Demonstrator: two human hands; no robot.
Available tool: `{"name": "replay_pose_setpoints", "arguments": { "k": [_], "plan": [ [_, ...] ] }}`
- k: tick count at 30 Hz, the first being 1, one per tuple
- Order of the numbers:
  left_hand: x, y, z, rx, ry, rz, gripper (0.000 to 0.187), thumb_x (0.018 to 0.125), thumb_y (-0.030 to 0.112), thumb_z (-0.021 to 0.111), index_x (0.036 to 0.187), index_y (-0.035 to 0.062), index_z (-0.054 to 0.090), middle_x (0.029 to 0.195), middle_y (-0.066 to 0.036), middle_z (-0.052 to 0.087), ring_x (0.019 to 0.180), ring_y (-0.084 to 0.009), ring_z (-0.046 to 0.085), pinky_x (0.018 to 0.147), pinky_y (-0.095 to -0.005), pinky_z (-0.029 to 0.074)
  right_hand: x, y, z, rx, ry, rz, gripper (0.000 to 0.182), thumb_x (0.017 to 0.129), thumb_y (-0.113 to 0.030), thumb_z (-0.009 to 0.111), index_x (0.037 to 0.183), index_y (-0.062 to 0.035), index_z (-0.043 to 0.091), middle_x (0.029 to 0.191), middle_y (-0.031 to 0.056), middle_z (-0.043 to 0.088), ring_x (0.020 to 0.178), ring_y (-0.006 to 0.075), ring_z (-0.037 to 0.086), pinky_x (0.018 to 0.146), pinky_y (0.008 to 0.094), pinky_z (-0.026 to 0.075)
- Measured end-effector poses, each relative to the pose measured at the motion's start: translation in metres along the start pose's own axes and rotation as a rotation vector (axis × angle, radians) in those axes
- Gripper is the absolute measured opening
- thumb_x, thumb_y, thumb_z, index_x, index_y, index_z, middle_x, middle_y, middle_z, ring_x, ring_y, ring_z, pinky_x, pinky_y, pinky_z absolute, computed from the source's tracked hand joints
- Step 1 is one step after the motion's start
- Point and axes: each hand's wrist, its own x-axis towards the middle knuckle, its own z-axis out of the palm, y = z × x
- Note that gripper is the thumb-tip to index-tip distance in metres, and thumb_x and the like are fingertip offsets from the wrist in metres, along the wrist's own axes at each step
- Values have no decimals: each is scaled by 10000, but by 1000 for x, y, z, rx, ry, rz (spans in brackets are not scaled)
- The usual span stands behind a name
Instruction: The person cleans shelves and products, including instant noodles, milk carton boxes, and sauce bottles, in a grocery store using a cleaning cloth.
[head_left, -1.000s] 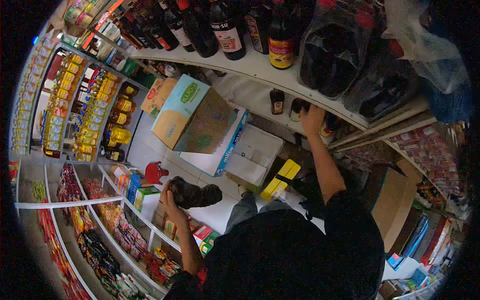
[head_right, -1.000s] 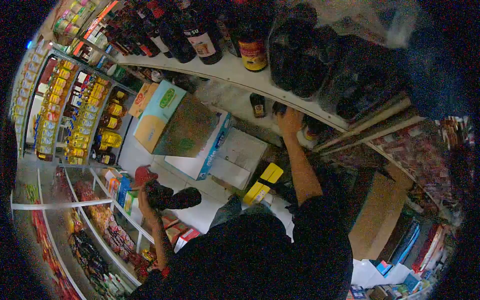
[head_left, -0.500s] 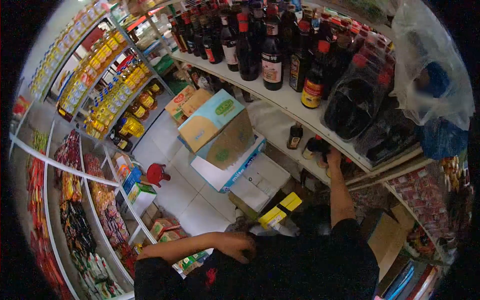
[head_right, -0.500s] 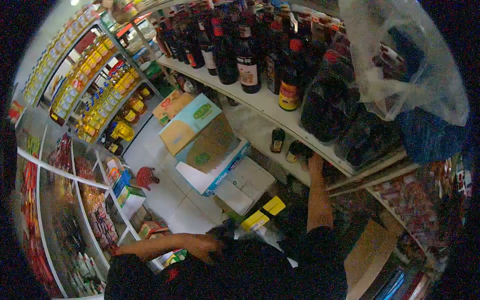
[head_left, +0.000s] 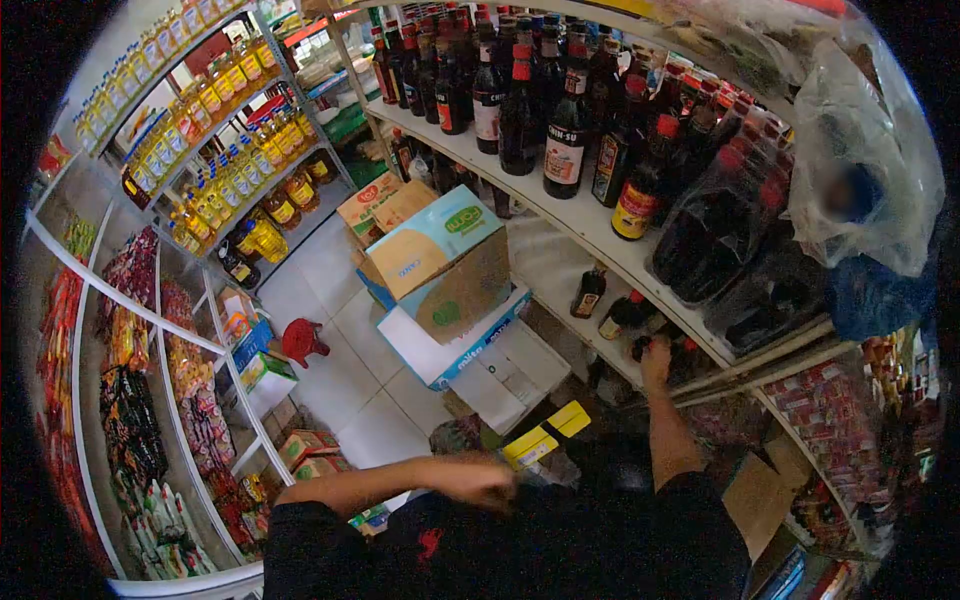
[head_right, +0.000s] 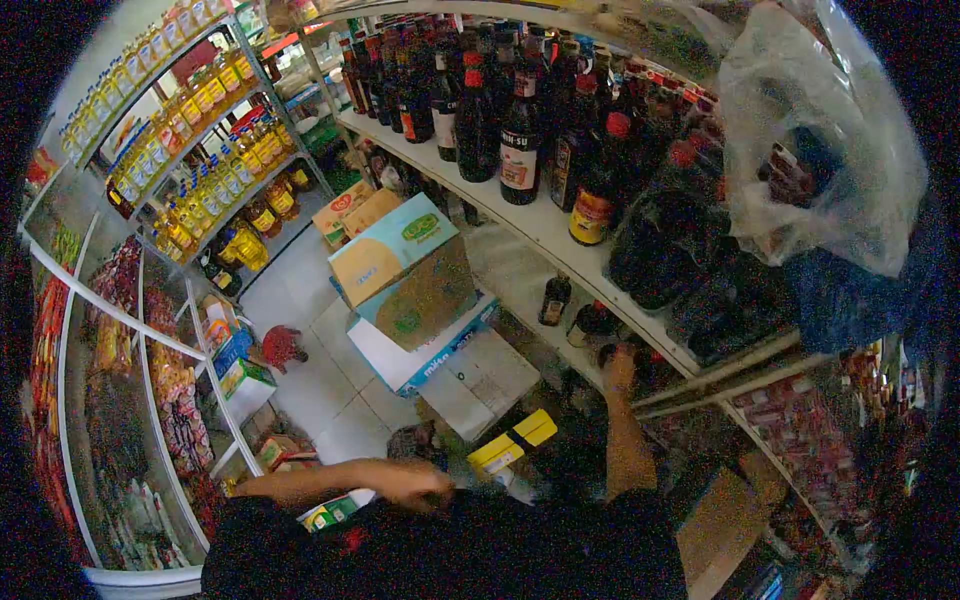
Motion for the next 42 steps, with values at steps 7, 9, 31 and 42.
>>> {"name": "replay_pose_setpoints", "arguments": {
  "k": [7, 9, 31, 42],
  "plan": [
    [-2, -19, -23, -128, 931, -188, 326, 718, 48, 545, 1040, 45, 498, 980, -119, 505, 904, -226, 500, 758, -314, 409, -59, -5, -33, 111, 116, -65, 318, 749, -194, 619, 947, 31, 512, 957, 173, 529, 900, 293, 527, 670, 363, 462],
    [-1, -20, -24, -38, 1174, -306, 285, 692, 3, 561, 972, 43, 529, 914, -125, 528, 836, -241, 531, 701, -314, 432, -67, 0, -35, 602, 107, -182, 309, 710, -160, 660, 923, 6, 510, 908, 152, 537, 839, 283, 535, 647, 351, 447],
    [22, -27, -36, 45, 1009, 47, 873, 466, 284, 791, 1167, -5, 359, 1188, -198, 369, 1153, -315, 351, 950, -391, 293, -193, -251, -345, 861, 119, -600, 412, 705, -208, 659, 1030, -16, 493, 897, 85, 561, 711, 176, 566, 631, 282, 445],
    [-5, -33, -71, -916, 748, 420, 687, 525, 247, 738, 1110, 20, 458, 1019, -83, 554, 934, -173, 534, 841, -314, 404, -211, -247, -209, 1446, 73, 72, 315, 794, -99, 562, 1082, 13, 501, 991, 54, 568, 936, 138, 493, 853, 265, 367]
  ]
}}
